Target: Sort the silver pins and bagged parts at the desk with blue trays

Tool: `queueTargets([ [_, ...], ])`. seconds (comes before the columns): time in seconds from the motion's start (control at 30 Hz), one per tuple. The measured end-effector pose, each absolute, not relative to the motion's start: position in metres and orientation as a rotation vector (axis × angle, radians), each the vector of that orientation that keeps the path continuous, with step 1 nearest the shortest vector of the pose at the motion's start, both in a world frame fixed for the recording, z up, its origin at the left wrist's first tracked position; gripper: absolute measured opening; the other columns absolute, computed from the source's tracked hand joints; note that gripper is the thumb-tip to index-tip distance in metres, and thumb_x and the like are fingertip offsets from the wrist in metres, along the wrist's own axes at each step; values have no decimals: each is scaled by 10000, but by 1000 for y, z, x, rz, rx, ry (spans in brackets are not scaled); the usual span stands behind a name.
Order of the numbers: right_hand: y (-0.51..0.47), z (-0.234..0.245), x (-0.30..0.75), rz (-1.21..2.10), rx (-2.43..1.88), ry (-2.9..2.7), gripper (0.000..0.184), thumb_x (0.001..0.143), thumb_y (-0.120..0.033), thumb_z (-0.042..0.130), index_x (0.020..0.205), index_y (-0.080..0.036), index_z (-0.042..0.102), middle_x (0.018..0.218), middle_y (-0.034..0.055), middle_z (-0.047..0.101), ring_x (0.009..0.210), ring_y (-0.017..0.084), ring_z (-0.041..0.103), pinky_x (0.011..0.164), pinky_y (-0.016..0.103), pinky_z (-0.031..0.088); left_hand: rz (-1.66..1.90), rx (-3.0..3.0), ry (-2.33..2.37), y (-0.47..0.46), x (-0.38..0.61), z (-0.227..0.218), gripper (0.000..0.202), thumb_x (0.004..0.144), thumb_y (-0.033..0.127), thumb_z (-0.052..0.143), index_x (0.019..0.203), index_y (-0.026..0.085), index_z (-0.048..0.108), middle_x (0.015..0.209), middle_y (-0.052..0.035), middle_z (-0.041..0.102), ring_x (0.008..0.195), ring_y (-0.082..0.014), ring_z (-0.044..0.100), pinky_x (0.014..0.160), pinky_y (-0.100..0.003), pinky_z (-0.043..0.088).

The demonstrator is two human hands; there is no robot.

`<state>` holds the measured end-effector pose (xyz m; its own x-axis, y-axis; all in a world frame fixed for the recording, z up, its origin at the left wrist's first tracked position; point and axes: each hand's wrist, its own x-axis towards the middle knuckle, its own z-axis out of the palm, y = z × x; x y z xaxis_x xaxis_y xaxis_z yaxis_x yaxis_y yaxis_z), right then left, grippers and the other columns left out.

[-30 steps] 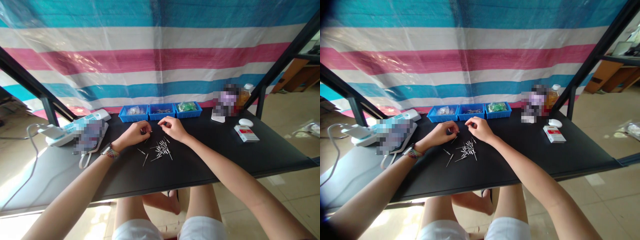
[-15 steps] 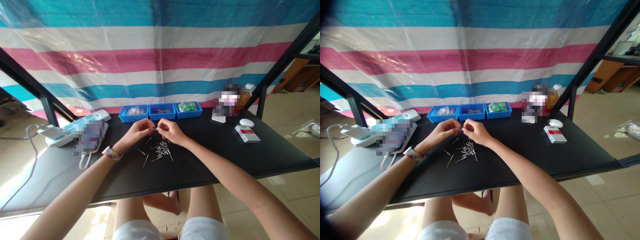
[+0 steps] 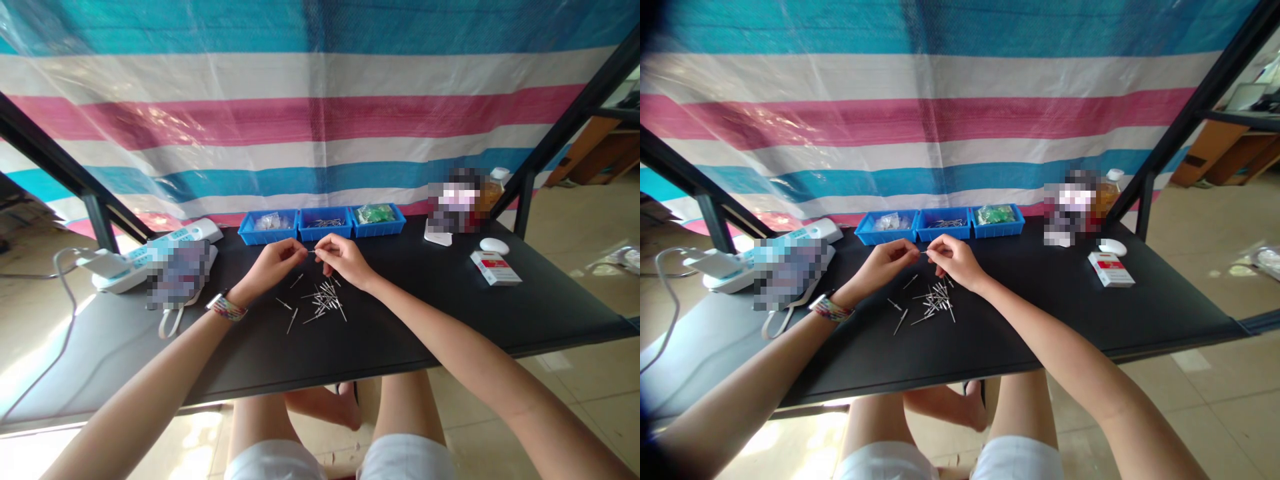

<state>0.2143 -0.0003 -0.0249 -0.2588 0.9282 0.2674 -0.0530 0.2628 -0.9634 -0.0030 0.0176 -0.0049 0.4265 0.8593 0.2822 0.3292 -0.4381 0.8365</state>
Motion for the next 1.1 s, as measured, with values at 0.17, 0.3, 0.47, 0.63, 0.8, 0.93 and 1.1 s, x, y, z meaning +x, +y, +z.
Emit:
queueTargets([
  [0.17, -1, -27, 213, 1110, -842, -1466, 230, 798, -346, 781, 873, -206, 615, 795, -21, 648, 570, 119, 657, 524, 242, 542, 916, 1991, 1035, 15, -1, -2, 506, 942, 638, 656, 771, 163, 683, 747, -40, 694, 714, -163, 614, 688, -274, 505],
  [0.3, 0, -27, 214, 1068, -874, -1496, 208, 805, -351, 761, 842, -207, 616, 755, -21, 641, 571, 129, 658, 522, 242, 534, 862, 2043, 1040, 15, -3, 0, 515, 976, 635, 605, 780, 168, 696, 746, -49, 707, 718, -177, 636, 678, -279, 509],
  [0.47, 18, -22, 227, 842, -973, -1379, 254, 854, -438, 729, 925, -198, 684, 902, 34, 736, 534, 113, 658, 503, 243, 553, 681, 2329, 1049, 16, -10, -4, 288, 952, 464, 638, 896, 192, 713, 850, -42, 722, 747, -189, 651, 688, -290, 491],
  [0.63, 29, -18, 246, 704, -1120, -1363, 375, 877, -370, 662, 1187, -176, 744, 1112, 106, 792, 468, 111, 633, 446, 266, 520, 525, 2656, 1163, 14, -17, -3, 209, 838, 373, 698, 989, 235, 656, 961, -39, 700, 853, -230, 672, 729, -316, 471],
  [0.8, 21, -24, 248, 542, -1137, -1535, 226, 888, -268, 589, 1009, -186, 762, 1084, 85, 793, 471, 108, 597, 498, 281, 493, 369, 2738, 1265, 11, -19, 0, 165, 812, 366, 689, 878, 243, 602, 906, -35, 711, 782, -233, 656, 643, -322, 395],
  [0.93, 23, -27, 248, 374, -1106, -1665, 167, 861, -206, 592, 935, -191, 741, 1045, 77, 742, 559, 122, 571, 635, 305, 521, 383, 2704, 1227, 12, -18, 0, 49, 794, 254, 640, 841, 243, 642, 907, -32, 720, 764, -215, 653, 640, -307, 403],
  [1.1, 34, -23, 268, 278, -1168, -1644, 108, 793, -153, 585, 782, -198, 682, 833, 32, 687, 589, 144, 526, 683, 316, 483, 539, 2531, 1080, 16, -15, 0, 87, 812, 222, 615, 866, 217, 683, 868, -30, 710, 722, -184, 647, 672, -284, 474],
])
